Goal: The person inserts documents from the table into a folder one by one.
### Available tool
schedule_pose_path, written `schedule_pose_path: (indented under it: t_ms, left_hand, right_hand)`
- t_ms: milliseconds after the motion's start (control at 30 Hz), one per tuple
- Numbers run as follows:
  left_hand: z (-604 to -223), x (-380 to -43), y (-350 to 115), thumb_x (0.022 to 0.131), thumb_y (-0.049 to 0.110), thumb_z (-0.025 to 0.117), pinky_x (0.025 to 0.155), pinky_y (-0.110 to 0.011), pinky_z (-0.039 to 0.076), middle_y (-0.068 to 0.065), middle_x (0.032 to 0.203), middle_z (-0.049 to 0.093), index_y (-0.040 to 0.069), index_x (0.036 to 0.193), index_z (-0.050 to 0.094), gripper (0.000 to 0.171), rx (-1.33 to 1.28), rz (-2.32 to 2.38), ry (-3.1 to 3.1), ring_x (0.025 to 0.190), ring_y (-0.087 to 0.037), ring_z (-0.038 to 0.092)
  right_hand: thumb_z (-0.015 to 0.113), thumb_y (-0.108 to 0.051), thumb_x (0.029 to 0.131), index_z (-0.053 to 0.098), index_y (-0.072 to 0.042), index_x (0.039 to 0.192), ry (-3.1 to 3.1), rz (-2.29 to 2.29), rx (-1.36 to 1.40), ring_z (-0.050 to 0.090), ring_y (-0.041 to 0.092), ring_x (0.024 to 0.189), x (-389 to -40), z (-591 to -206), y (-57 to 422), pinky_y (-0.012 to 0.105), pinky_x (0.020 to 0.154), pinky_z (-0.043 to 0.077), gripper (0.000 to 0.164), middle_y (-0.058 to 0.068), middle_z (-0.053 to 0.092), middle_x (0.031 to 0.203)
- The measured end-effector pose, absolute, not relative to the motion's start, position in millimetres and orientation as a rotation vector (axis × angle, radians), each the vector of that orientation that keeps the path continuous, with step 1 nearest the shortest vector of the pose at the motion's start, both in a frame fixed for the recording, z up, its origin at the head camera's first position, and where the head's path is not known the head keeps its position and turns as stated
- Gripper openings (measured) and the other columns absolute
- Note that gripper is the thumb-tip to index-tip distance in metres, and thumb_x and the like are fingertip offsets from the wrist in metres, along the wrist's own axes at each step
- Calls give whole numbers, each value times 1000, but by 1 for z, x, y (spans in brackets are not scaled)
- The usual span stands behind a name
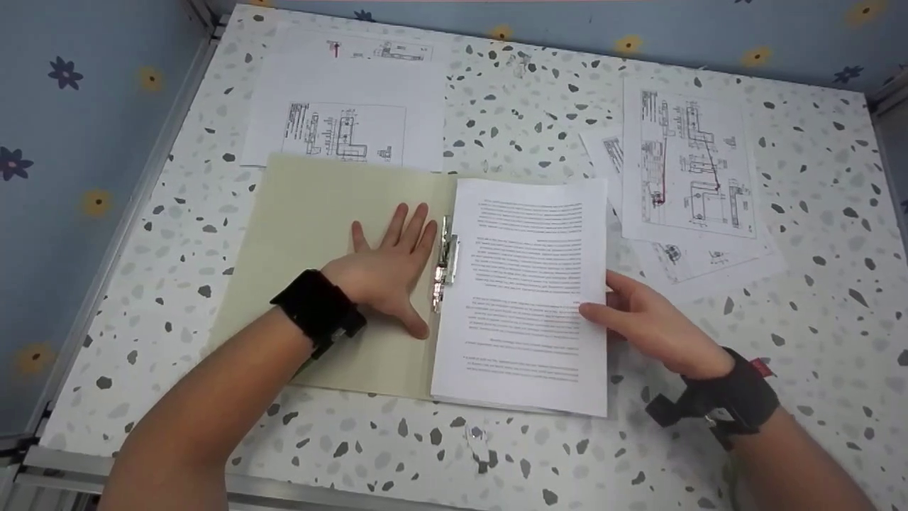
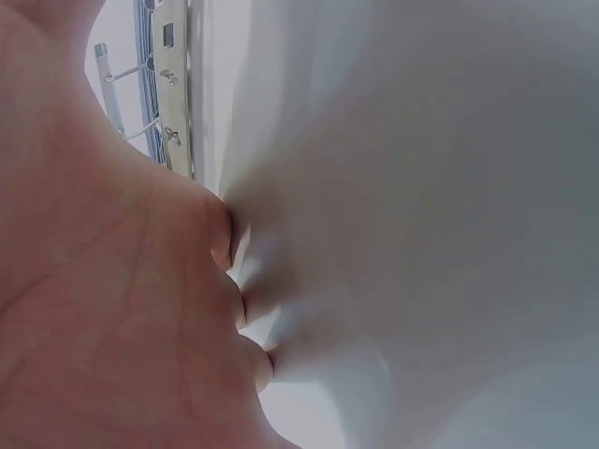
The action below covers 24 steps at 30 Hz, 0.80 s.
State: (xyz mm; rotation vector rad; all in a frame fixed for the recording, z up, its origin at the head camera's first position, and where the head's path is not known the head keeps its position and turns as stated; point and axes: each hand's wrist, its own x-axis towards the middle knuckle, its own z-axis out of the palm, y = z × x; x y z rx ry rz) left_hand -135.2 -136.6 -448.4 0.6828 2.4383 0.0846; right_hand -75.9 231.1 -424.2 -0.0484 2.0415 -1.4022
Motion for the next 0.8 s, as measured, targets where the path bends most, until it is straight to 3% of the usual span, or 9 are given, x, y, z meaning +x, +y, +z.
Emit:
schedule_pose_path:
  t_ms: [133,233,667,800]
  left_hand:
    - [-447,-136,-136,56,80,77,96,-85,-3,-11,157,-36,10,157,-17,155,679,94,2427,144,-34,-32]
    - [-446,-136,-135,56,79,77,97,-84,-4,-11,157,-36,10,157,-17,154,673,102,2421,144,-34,-32]
    - [-441,-135,-134,56,79,78,98,-84,-1,-12,159,-34,10,158,-15,154,676,95,2438,145,-34,-30]
    - [-435,-136,-136,63,75,77,97,-84,3,-12,161,-28,8,159,-8,145,708,67,2436,147,-35,-24]
  right_hand:
    - [66,-42,95,19,-22,160,2304,-1215,-34,65,22,110,-73,-407,242,38,86,55,83,10,62,130]
    - [65,-45,95,15,-27,161,2401,-1185,-25,63,23,116,-71,-400,249,37,84,56,84,10,57,138]
    - [64,-43,96,22,-32,159,2407,-1209,-33,60,24,119,-67,-403,256,29,83,55,76,9,53,142]
    - [64,-43,96,25,-29,158,2409,-1226,-54,61,23,118,-65,-402,255,30,83,55,75,9,54,141]
